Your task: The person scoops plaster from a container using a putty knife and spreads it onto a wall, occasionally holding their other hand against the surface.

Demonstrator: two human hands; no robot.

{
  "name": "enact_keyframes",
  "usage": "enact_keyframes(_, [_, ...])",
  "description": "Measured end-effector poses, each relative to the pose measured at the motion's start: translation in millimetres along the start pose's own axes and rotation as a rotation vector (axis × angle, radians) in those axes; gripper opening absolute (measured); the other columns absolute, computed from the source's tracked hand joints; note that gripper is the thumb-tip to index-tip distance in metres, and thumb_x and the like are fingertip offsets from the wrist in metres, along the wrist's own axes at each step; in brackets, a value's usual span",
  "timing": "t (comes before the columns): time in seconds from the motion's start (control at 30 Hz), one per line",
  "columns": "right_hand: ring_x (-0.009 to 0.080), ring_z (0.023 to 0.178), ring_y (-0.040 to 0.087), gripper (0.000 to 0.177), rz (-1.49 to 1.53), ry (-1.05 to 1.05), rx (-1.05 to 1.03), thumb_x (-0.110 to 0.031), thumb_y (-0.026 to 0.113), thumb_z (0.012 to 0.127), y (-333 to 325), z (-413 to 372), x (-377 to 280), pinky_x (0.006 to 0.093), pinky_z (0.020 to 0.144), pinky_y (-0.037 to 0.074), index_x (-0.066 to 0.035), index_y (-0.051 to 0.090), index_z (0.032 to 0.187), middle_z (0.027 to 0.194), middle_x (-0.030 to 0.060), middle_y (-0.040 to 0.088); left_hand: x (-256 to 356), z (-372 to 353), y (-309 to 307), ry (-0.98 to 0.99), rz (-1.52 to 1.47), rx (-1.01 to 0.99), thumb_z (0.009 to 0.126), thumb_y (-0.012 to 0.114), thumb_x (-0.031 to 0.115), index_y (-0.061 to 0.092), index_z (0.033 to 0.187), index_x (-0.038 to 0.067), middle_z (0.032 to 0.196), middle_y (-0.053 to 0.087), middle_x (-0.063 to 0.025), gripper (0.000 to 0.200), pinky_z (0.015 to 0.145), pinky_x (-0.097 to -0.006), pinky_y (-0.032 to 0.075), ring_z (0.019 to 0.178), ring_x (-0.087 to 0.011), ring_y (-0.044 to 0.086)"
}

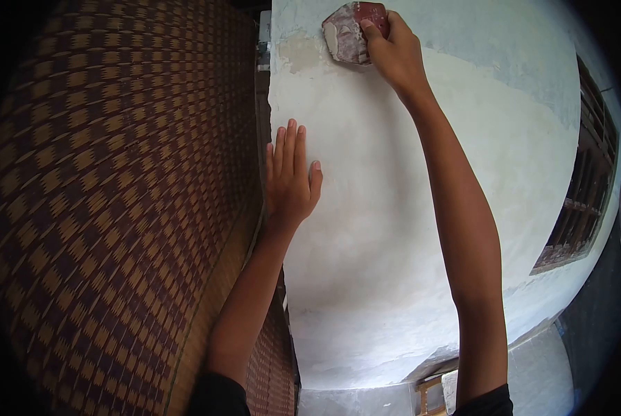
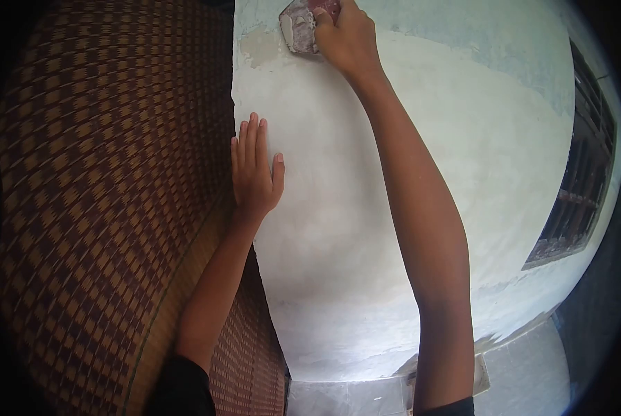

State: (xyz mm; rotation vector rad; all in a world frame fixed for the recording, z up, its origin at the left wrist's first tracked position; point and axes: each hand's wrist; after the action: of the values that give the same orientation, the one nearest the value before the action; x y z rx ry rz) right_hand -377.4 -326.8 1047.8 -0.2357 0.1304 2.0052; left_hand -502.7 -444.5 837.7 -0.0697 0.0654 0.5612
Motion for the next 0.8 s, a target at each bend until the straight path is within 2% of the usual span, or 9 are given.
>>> enact_keyframes(0.1, [0.0248, 0.096, 0.066, 0.04, -0.248, -0.027, -0.107, -0.03, 0.058, 0.095, 6.2, 3.8, 14.0, 0.0353, 0.087, 0.049, 0.001, 0.059, 0.12, 0.103, 0.0161, 0.07, -1.5, -0.2, 0.2, 0.012, -0.006, 0.01, 0.092, 0.051, 0.016, 0.032, 0.149, 0.0, 0.156, 0.032, -0.019, 0.062, 0.117, -0.0551, 0.022, 0.145, -0.0369, 0.028])
enact_keyframes(0.23, [0.0256, 0.094, 0.066, 0.039, -0.05, 0.12, 0.014, -0.03, 0.059, 0.095, -6.6, 6.1, 13.4, 0.0354, 0.086, 0.049, 0.001, 0.059, 0.12, 0.102, 0.0172, 0.07, -1.1, 0.3, 0.6, 0.004, -0.004, 0.001, 0.093, 0.05, 0.016, 0.032, 0.149, -0.001, 0.156, 0.032, -0.0193, 0.062, 0.117, -0.0552, 0.022, 0.145, -0.0371, 0.028])
enact_keyframes(0.3, [0.0266, 0.092, 0.067, 0.038, 0.0, 0.023, 0.031, -0.029, 0.06, 0.095, -2.1, -4.7, 3.3, 0.0359, 0.085, 0.049, 0.001, 0.06, 0.119, 0.101, 0.0177, 0.07, -0.1, -0.5, 0.9, 0.005, 0.006, 0.003, 0.093, 0.05, 0.016, 0.032, 0.149, -0.001, 0.156, 0.031, -0.0195, 0.062, 0.117, -0.0555, 0.021, 0.145, -0.0371, 0.028])
enact_keyframes(0.37, [0.0271, 0.091, 0.067, 0.038, -0.13, -0.089, 0.0, -0.028, 0.06, 0.094, 15.4, -6.5, 14.1, 0.0364, 0.086, 0.049, 0.001, 0.06, 0.118, 0.099, 0.0181, 0.07, -0.3, -0.1, 1.2, 0.006, -0.005, 0.007, 0.093, 0.05, 0.016, 0.032, 0.149, -0.001, 0.156, 0.031, -0.0194, 0.062, 0.117, -0.0556, 0.021, 0.145, -0.0371, 0.028])
enact_keyframes(0.43, [0.0376, 0.096, 0.06, 0.034, -0.159, -0.107, -0.002, -0.023, 0.059, 0.091, 21.4, -9.5, 19.0, 0.0465, 0.089, 0.045, 0.006, 0.059, 0.109, 0.094, 0.0228, 0.067, -0.7, -0.3, 0.8, 0.009, -0.011, 0.008, 0.093, 0.049, 0.016, 0.032, 0.149, -0.001, 0.156, 0.031, -0.0193, 0.061, 0.117, -0.0557, 0.021, 0.145, -0.0371, 0.028])
enact_keyframes(0.53, [0.0369, 0.096, 0.059, 0.034, -0.09, -0.005, 0.047, -0.023, 0.059, 0.092, 10.9, -7.0, 24.7, 0.0463, 0.09, 0.044, 0.006, 0.058, 0.11, 0.094, 0.0223, 0.067, -2.2, -0.1, 1.1, 0.005, 0.005, 0.003, 0.093, 0.049, 0.016, 0.031, 0.15, 0.0, 0.156, 0.031, -0.0191, 0.062, 0.117, -0.0554, 0.021, 0.145, -0.0369, 0.028])
enact_keyframes(0.63, [0.0361, 0.097, 0.059, 0.035, 0.076, -0.029, 0.071, -0.023, 0.058, 0.092, 13.3, -17.1, 16.0, 0.0461, 0.091, 0.043, 0.007, 0.057, 0.11, 0.093, 0.0216, 0.067, -1.6, -1.2, 2.4, 0.006, 0.008, 0.001, 0.093, 0.048, 0.017, 0.031, 0.15, 0.0, 0.156, 0.031, -0.0189, 0.062, 0.117, -0.0551, 0.02, 0.146, -0.0367, 0.027])
enact_keyframes(0.7, [0.0351, 0.096, 0.059, 0.034, -0.114, -0.11, 0.039, -0.022, 0.058, 0.092, 23.5, -24.9, 16.5, 0.0449, 0.092, 0.041, 0.007, 0.057, 0.109, 0.094, 0.0211, 0.067, -2.2, -0.6, 1.9, 0.007, 0.004, 0.009, 0.093, 0.048, 0.017, 0.031, 0.15, 0.0, 0.156, 0.031, -0.0188, 0.062, 0.117, -0.0551, 0.02, 0.146, -0.0366, 0.026])
enact_keyframes(0.8, [0.0347, 0.096, 0.058, 0.032, -0.141, 0.002, 0.053, -0.021, 0.058, 0.092, 15.2, -22.6, 19.8, 0.0446, 0.092, 0.04, 0.006, 0.058, 0.109, 0.095, 0.0202, 0.068, -2.3, -0.9, 1.2, 0.005, -0.004, -0.001, 0.093, 0.048, 0.017, 0.031, 0.15, 0.0, 0.156, 0.031, -0.0188, 0.061, 0.117, -0.0552, 0.02, 0.146, -0.0366, 0.026])
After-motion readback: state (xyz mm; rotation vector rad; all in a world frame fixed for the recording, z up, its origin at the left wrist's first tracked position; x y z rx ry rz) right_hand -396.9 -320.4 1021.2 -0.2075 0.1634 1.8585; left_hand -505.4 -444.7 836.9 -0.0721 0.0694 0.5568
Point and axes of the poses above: each hand's wrist, its own z-axis towards the middle knuckle, its own y-axis out of the palm, x = y × z
